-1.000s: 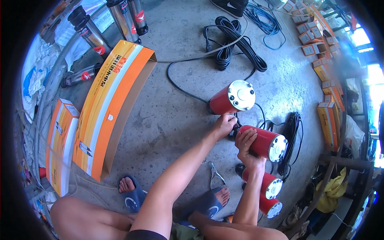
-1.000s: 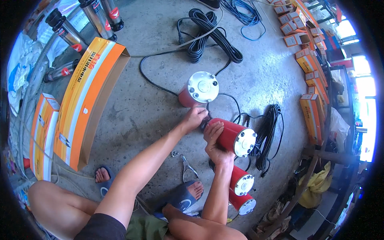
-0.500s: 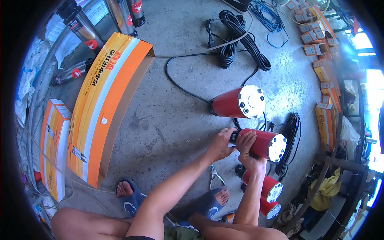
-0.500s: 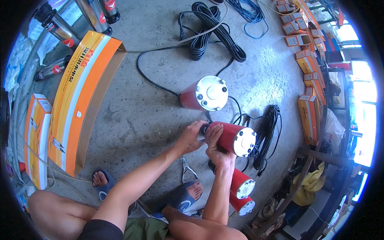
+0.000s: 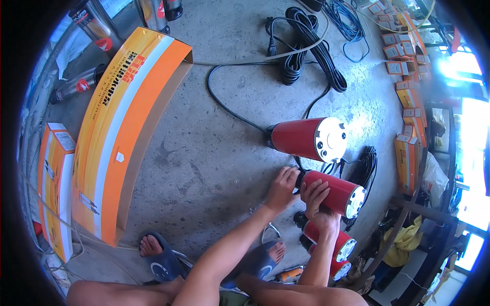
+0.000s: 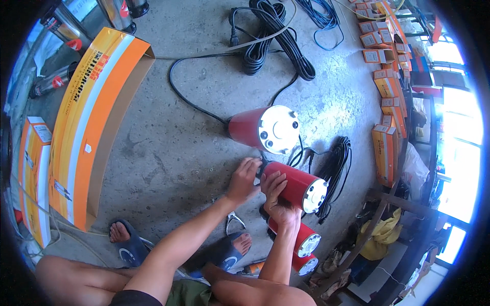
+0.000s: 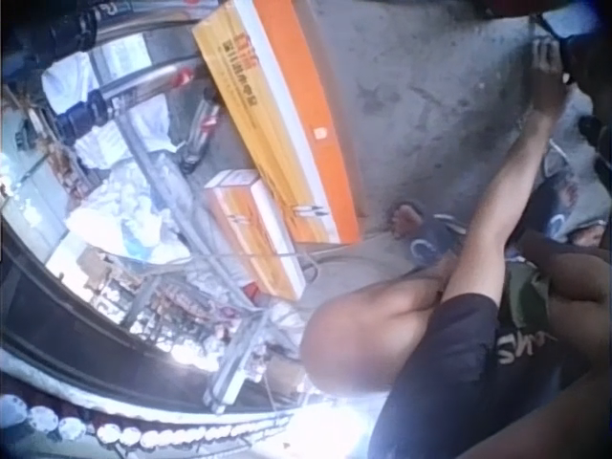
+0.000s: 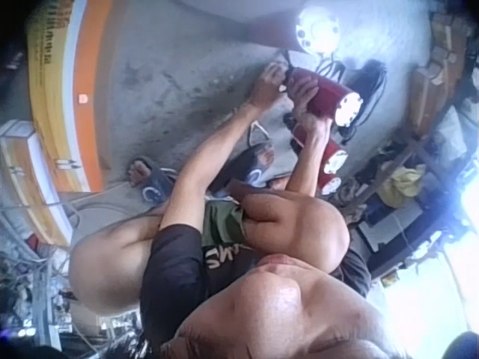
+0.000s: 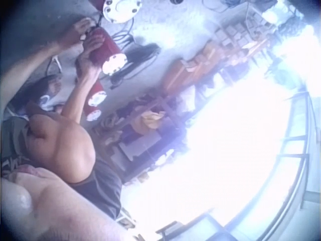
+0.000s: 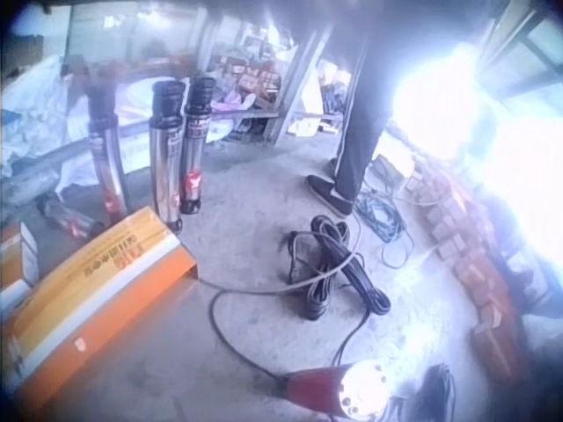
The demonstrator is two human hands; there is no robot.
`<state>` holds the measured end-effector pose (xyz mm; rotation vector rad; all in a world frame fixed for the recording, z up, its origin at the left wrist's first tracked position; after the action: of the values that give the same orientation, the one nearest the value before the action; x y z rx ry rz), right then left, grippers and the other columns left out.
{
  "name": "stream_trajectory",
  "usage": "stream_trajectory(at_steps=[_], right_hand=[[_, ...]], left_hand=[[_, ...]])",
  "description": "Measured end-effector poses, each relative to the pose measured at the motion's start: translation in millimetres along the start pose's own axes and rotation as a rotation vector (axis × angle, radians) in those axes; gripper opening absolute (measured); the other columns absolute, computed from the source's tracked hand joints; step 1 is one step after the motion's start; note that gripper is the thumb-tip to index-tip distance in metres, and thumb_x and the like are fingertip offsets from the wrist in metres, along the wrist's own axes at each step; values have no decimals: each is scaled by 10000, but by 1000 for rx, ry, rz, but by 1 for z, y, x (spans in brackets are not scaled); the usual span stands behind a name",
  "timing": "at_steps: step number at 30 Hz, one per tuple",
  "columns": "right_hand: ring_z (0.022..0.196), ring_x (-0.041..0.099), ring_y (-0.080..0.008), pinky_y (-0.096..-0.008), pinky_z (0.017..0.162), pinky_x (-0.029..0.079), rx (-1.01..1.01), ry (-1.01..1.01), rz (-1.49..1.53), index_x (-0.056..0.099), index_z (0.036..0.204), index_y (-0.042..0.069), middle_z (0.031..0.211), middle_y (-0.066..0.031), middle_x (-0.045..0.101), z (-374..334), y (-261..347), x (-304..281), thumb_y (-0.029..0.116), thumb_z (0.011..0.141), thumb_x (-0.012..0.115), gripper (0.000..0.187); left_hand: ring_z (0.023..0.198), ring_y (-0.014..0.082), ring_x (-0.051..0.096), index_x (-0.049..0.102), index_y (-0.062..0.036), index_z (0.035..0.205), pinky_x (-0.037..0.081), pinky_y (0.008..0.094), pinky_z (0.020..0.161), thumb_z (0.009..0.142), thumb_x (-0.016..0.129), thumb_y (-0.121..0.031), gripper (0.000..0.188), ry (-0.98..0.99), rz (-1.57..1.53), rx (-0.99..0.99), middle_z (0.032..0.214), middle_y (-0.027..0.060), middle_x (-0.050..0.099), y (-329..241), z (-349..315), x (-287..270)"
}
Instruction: The person assembles multiple red water pumps on the floor using pliers and small screws, handling the pump casings and internal components one by one.
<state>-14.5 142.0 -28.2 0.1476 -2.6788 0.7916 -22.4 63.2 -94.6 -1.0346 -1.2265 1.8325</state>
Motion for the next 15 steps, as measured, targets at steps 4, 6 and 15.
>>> stream_trajectory(at_steps=[4, 6, 15], right_hand=[[958, 765, -384, -420, 827, 684, -95, -10, -89, 325, 1479, -57, 1203, -263, 675, -1, -2, -5, 289, 913, 755, 790], [953, 764, -373, -409, 820, 687, -121, -23, -132, 322, 1481, -69, 1199, -253, 673, 1, -8, -7, 301, 937, 722, 770], [892, 730, -264, -337, 727, 633, -284, 30, -497, 543, 1370, -17, 1199, -162, 714, -2, 7, -42, 371, 1017, 628, 531]], left_hand=[[1200, 429, 623, 590, 17, 1249, 527, 476, 1051, 661, 853, 1, 645, 27, 11, 7, 1222, 228, 668, 3, -3, -5], [1198, 428, 625, 589, 20, 1252, 530, 471, 1052, 658, 854, 5, 650, 30, 13, 12, 1215, 227, 671, 3, -4, -10], [1156, 444, 600, 572, 0, 1312, 506, 513, 1006, 844, 743, -220, 544, 121, 14, 20, 1218, 239, 624, 10, 3, -7]])
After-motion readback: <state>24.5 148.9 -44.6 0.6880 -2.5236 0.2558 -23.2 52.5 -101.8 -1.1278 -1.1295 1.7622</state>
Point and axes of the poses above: each hand's wrist, its own z-axis towards the middle knuckle, its own x-axis out of the palm, y = z × x, the point moved 9 cm from there along z, towards the middle knuckle
